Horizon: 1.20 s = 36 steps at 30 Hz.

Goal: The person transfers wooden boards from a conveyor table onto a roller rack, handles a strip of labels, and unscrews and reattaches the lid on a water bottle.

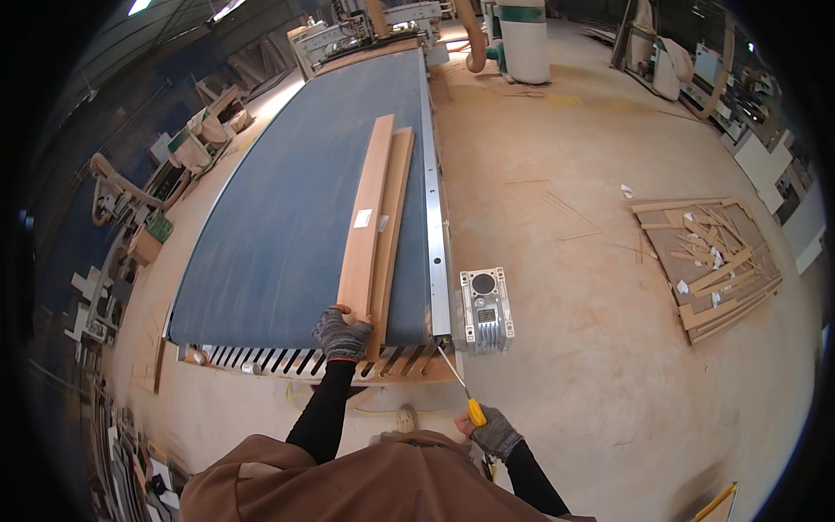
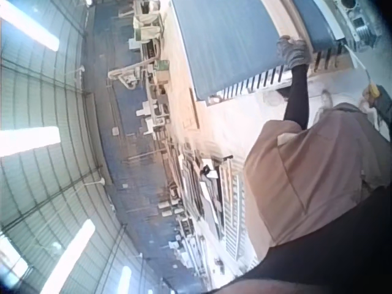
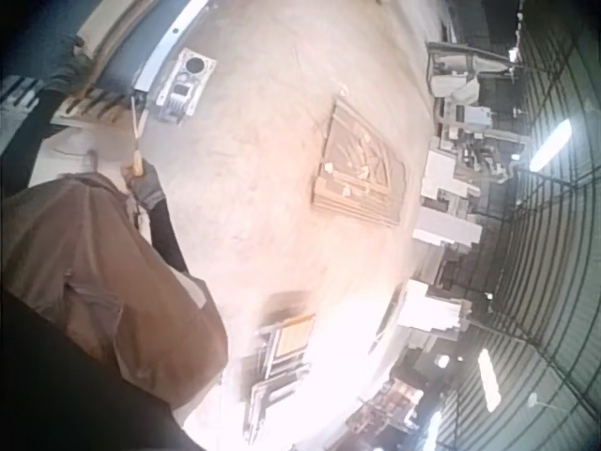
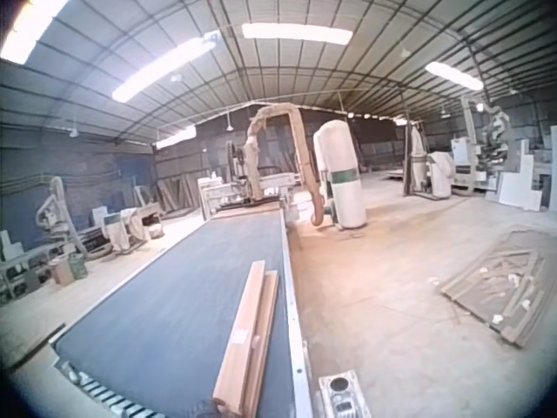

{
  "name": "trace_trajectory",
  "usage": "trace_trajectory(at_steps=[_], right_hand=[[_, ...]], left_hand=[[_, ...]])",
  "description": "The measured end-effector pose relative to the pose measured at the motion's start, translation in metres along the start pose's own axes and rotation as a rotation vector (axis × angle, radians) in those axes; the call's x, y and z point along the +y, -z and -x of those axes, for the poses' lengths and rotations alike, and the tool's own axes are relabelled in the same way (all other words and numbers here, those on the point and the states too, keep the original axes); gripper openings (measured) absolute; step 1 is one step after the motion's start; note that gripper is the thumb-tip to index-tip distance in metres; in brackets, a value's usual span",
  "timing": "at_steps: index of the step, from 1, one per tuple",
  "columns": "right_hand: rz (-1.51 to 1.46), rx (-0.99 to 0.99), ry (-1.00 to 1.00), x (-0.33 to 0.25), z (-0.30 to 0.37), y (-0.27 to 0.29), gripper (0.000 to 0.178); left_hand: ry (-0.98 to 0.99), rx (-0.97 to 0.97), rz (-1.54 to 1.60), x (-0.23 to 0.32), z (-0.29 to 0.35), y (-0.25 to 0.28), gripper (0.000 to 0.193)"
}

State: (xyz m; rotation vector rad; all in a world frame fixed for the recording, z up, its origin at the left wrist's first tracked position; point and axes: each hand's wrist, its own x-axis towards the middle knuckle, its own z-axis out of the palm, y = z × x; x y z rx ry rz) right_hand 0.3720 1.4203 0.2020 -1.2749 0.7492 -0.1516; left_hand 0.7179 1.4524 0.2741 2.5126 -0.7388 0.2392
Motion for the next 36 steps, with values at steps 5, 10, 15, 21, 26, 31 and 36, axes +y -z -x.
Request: trace_trajectory(at_steps=[5,10,15,21,26,31,36], right_hand=[[-0.117,-0.086,-0.078,0.001,0.007,0.011,0.019],[-0.200,-0.284,-0.039,0.027,0.009,0.000,0.022],[-0.101,-0.407,-0.443,0.005,0.007,-0.016,0.036],[-0.049,-0.290,-0.256,-0.014,-0.035,-0.036,0.035],[-0.071,-0.151,-0.121,-0.048,-0.067,-0.081,0.027],[-0.283,-0.021,-0.096,-0.024,-0.125,-0.134,0.036],[-0.230,0.066,-0.115,-0.044,-0.164,-0.243,0.052]], left_hand=[[0.072,-0.164,-0.207,0.023,0.011,-0.009,0.057],[0.133,-0.391,-0.357,0.054,-0.003,0.000,0.097],[0.218,-0.540,-0.253,0.047,-0.017,-0.003,0.111],[0.114,-0.515,-0.262,-0.008,-0.021,0.012,0.107],[0.105,-0.476,-0.272,-0.090,0.030,0.090,0.100],[0.024,-0.421,-0.217,-0.199,0.113,0.157,0.091],[-0.020,-0.510,-0.124,-0.326,0.179,0.248,0.093]])
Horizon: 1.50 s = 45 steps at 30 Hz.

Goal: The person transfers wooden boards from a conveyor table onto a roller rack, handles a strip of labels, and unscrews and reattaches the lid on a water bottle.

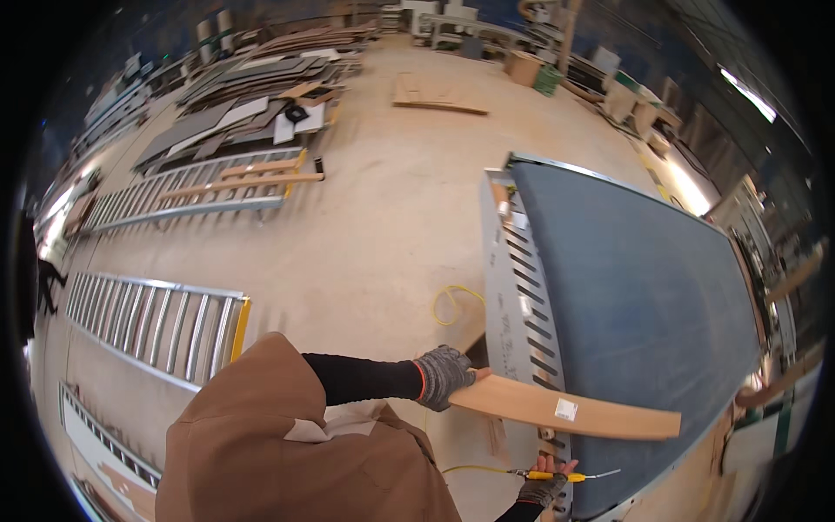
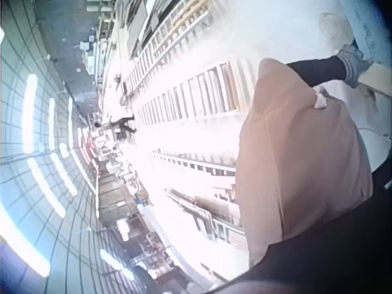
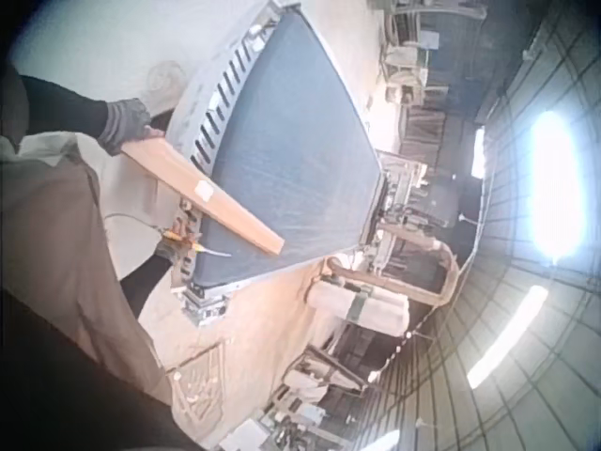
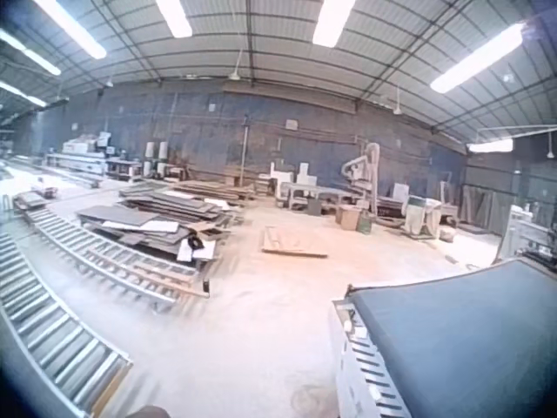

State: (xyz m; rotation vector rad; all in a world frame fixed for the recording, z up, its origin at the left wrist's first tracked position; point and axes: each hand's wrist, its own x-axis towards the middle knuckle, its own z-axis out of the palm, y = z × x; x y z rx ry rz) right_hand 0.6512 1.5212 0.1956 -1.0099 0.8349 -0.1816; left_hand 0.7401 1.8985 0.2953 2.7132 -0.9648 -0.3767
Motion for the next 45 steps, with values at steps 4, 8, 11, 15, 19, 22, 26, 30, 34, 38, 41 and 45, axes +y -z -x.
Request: trace_trajectory(at_steps=[4,8,11,15,19,22,26,30,34,38,41,45], right_hand=[[-0.096,0.031,-0.055,0.017,-0.050,-0.065,0.088],[-0.116,-0.046,0.055,0.040,-0.039,-0.206,0.066],[-0.064,-0.185,0.050,0.054,-0.053,-0.293,0.064],[-0.020,-0.341,0.004,0.094,-0.068,-0.385,0.061],[-0.030,-0.472,-0.028,0.128,-0.090,-0.478,0.058],[-0.021,-0.579,-0.061,0.145,-0.099,-0.554,0.056],[0.001,-0.735,-0.101,0.168,-0.089,-0.669,0.053],[0.019,-0.872,-0.442,0.233,-0.044,-0.821,0.045],[0.184,-1.029,-0.486,0.318,0.023,-0.924,0.043],[0.273,-1.084,-0.563,0.408,0.085,-1.000,0.044],[0.321,-1.105,-0.650,0.476,0.130,-1.046,0.048],[0.312,-1.213,-0.776,0.580,0.174,-1.095,0.053]], left_hand=[[0.004,-0.007,-0.058,-0.081,0.062,0.023,0.089],[-0.007,0.025,-0.007,-0.155,0.094,0.014,0.092],[0.021,-0.062,-0.008,-0.197,0.104,0.023,0.093],[0.037,0.026,-0.034,-0.273,0.124,0.032,0.093],[0.173,0.123,0.028,-0.350,0.137,0.053,0.091],[0.331,0.093,0.048,-0.402,0.160,0.080,0.093],[0.570,0.192,0.020,-0.456,0.207,0.102,0.098],[0.859,0.249,0.079,-0.489,0.265,0.115,0.099],[1.109,0.231,0.166,-0.520,0.321,0.116,0.100],[1.316,0.115,0.249,-0.564,0.381,0.118,0.104],[1.468,0.108,0.280,-0.596,0.420,0.128,0.113],[1.458,0.223,0.141,-0.693,0.422,0.161,0.120]])
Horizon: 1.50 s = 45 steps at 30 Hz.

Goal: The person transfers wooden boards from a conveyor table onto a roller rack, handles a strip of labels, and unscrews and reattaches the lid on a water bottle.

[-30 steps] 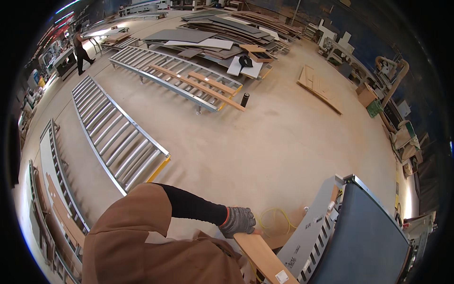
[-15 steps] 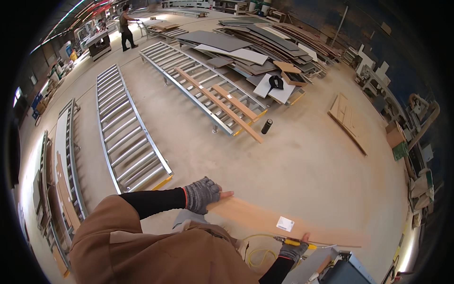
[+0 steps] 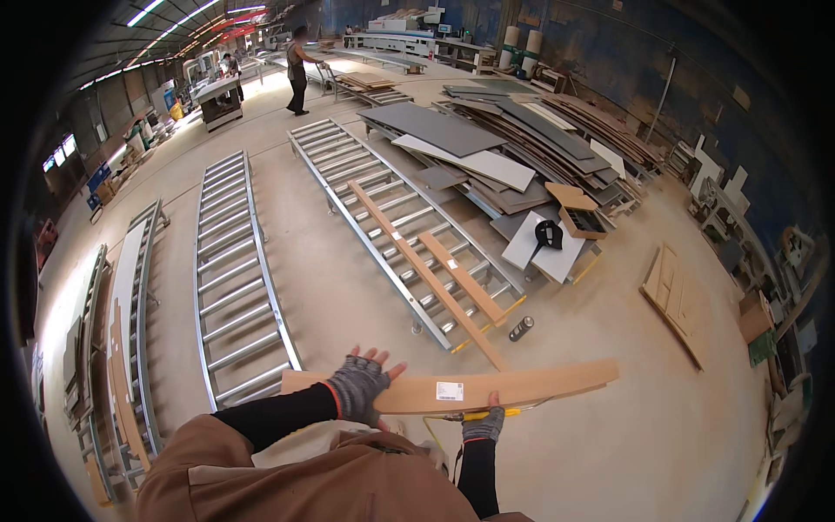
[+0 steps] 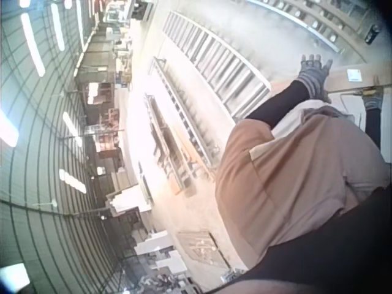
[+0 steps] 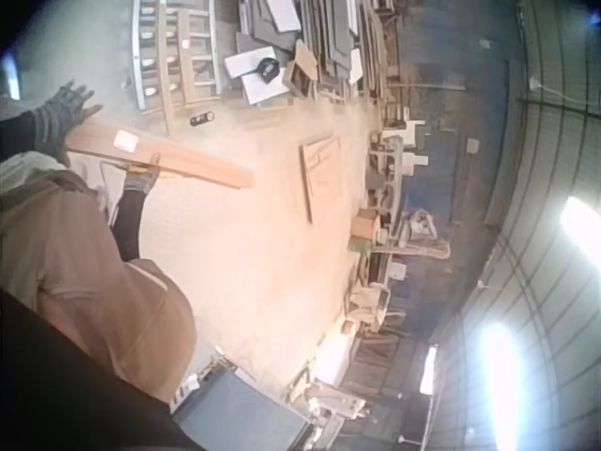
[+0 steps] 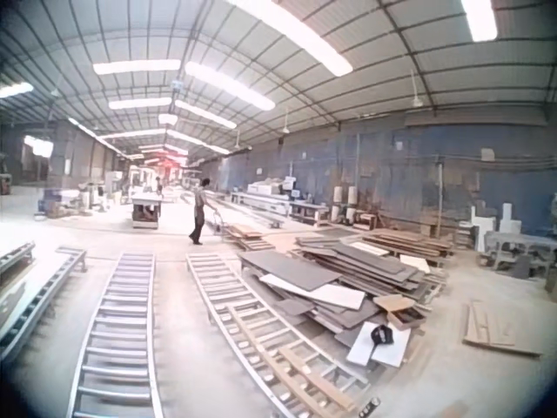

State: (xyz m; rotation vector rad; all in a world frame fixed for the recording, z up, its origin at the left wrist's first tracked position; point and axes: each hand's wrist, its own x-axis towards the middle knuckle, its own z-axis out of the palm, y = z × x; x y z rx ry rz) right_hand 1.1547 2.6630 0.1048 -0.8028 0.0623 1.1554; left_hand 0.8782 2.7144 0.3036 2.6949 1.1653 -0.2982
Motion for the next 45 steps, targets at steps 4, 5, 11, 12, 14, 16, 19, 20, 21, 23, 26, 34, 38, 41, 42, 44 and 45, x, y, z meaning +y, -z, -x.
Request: trace_trajectory(at_steps=[4,5,11,12,14,16,19,20,21,23,26,34,38,41,42,44,45], right_hand=[[-0.054,-0.013,-0.209,0.047,-0.058,-0.055,0.053],[-0.173,-0.036,-0.311,0.060,-0.076,-0.058,0.050],[-0.244,0.033,-0.355,0.115,-0.175,-0.107,0.041],[-0.251,0.062,-0.380,0.120,-0.191,-0.110,0.041],[-0.272,0.128,-0.355,0.132,-0.222,-0.125,0.041],[-0.313,0.123,-0.436,0.147,-0.258,-0.127,0.039],[-0.270,0.296,-0.377,0.163,-0.304,-0.162,0.036],[-0.175,0.341,-0.383,0.162,-0.315,-0.166,0.032],[-0.238,0.379,-0.361,0.169,-0.327,-0.175,0.033],[-0.312,0.443,-0.319,0.177,-0.355,-0.180,0.034],[-0.058,0.489,-0.423,0.175,-0.383,-0.195,0.034],[0.788,0.743,-0.201,0.164,-0.396,-0.216,0.029],[0.646,1.058,-0.353,0.229,-0.335,-0.189,0.027],[0.626,1.054,-0.584,0.286,-0.292,-0.200,0.027],[0.696,1.024,-0.651,0.311,-0.278,-0.192,0.028],[0.764,0.909,-0.781,0.316,-0.295,-0.240,0.041],[0.915,0.798,-0.752,0.342,-0.284,-0.239,0.040]], left_hand=[[-0.027,-0.079,0.015,0.009,-0.130,-0.009,0.108],[-0.007,-0.109,0.024,0.008,-0.158,-0.016,0.104],[0.223,-0.298,0.093,-0.065,-0.284,-0.022,0.096],[0.197,-0.332,0.069,-0.073,-0.304,-0.024,0.096],[0.141,-0.380,-0.105,-0.098,-0.330,-0.030,0.099],[0.106,-0.420,-0.032,-0.120,-0.360,-0.017,0.099],[0.126,-0.457,-0.057,-0.147,-0.406,0.006,0.091],[0.130,-0.462,-0.077,-0.156,-0.423,0.004,0.090],[0.106,-0.474,-0.075,-0.167,-0.438,0.000,0.090],[0.018,-0.541,-0.117,-0.184,-0.472,0.002,0.089],[-0.101,-0.550,-0.128,-0.224,-0.518,-0.001,0.089],[-0.474,-0.404,-0.189,-0.387,-0.695,-0.054,0.088],[-0.656,-0.392,-0.235,-0.442,-0.802,-0.084,0.093],[-0.751,-0.370,-0.300,-0.468,-0.862,-0.115,0.093],[-0.755,-0.398,-0.314,-0.472,-0.879,-0.127,0.094],[-0.786,-0.396,-0.333,-0.503,-0.910,-0.155,0.098],[-0.803,-0.381,-0.320,-0.515,-0.923,-0.172,0.098]])
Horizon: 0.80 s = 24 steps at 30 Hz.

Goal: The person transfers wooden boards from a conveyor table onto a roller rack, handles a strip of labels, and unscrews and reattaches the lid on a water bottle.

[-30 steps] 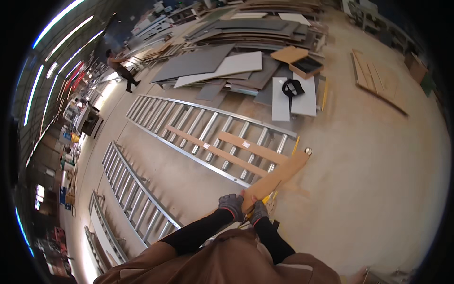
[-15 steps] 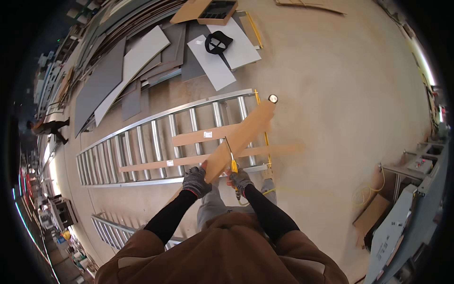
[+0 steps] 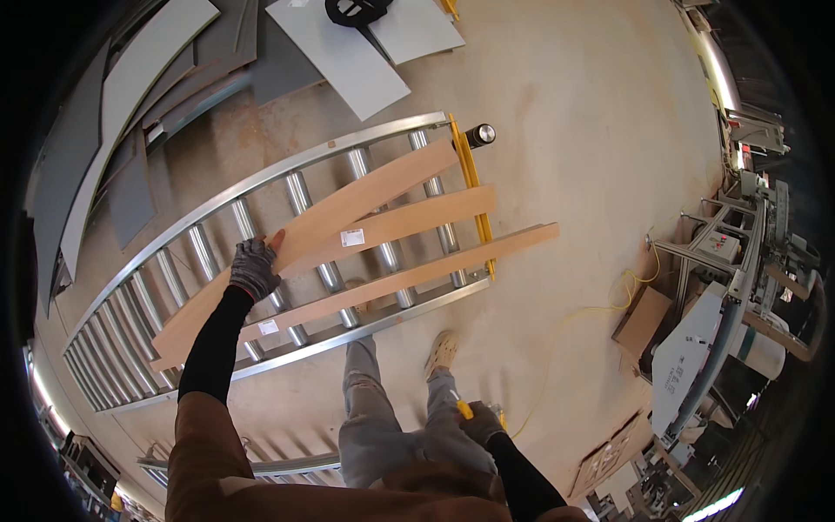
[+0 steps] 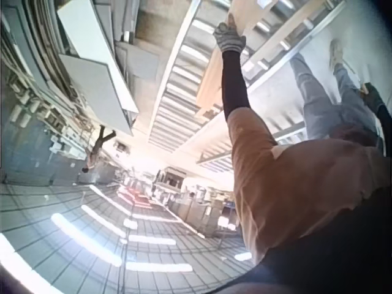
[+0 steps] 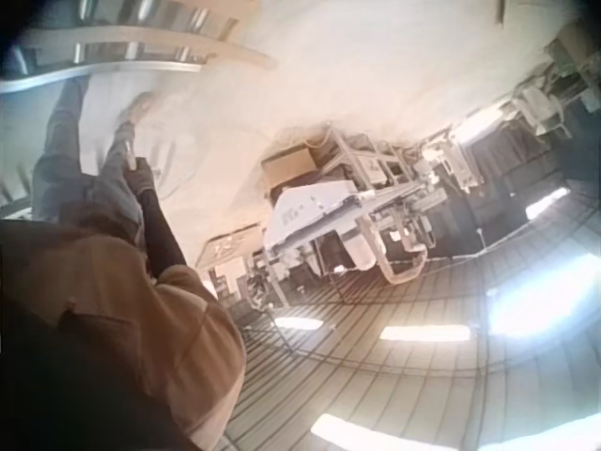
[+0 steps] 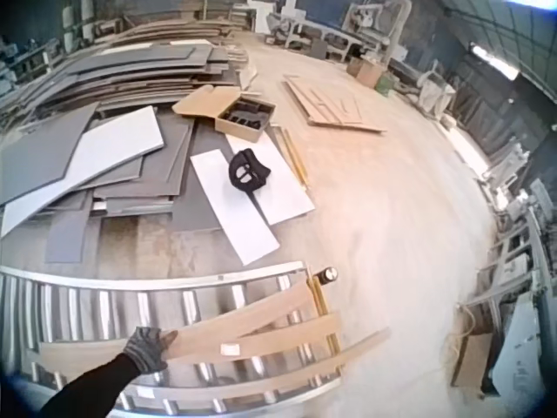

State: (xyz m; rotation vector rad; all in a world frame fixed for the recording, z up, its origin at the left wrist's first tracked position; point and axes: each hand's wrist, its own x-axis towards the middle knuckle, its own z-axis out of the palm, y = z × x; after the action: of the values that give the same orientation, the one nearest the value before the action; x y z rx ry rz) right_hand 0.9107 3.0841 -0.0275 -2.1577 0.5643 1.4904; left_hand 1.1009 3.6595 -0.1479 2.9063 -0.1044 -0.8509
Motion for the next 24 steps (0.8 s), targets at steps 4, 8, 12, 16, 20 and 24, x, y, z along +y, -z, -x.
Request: trace_trajectory(at_steps=[4,8,12,16,20,24], right_hand=[[0.021,-0.095,-0.008,-0.062,0.033,-0.029,0.035],[-0.026,-0.061,0.078,-0.076,0.044,-0.046,0.037],[-0.094,0.017,0.113,-0.042,0.049,-0.059,0.041],[-0.152,0.089,0.040,-0.033,0.054,-0.055,0.041],[-0.026,-0.063,0.066,-0.049,0.048,-0.051,0.041],[0.033,-0.221,0.124,-0.072,0.057,-0.039,0.042]], left_hand=[[0.003,-0.096,-0.019,-0.023,-0.043,-0.035,0.102],[0.036,-0.043,0.007,-0.038,-0.079,-0.066,0.103],[0.016,0.000,-0.034,-0.056,-0.091,-0.080,0.100],[-0.071,-0.012,0.027,-0.032,-0.103,-0.053,0.101],[-0.012,0.081,0.069,-0.004,-0.089,-0.074,0.089],[-0.007,0.174,0.110,0.007,-0.065,-0.145,0.044]])
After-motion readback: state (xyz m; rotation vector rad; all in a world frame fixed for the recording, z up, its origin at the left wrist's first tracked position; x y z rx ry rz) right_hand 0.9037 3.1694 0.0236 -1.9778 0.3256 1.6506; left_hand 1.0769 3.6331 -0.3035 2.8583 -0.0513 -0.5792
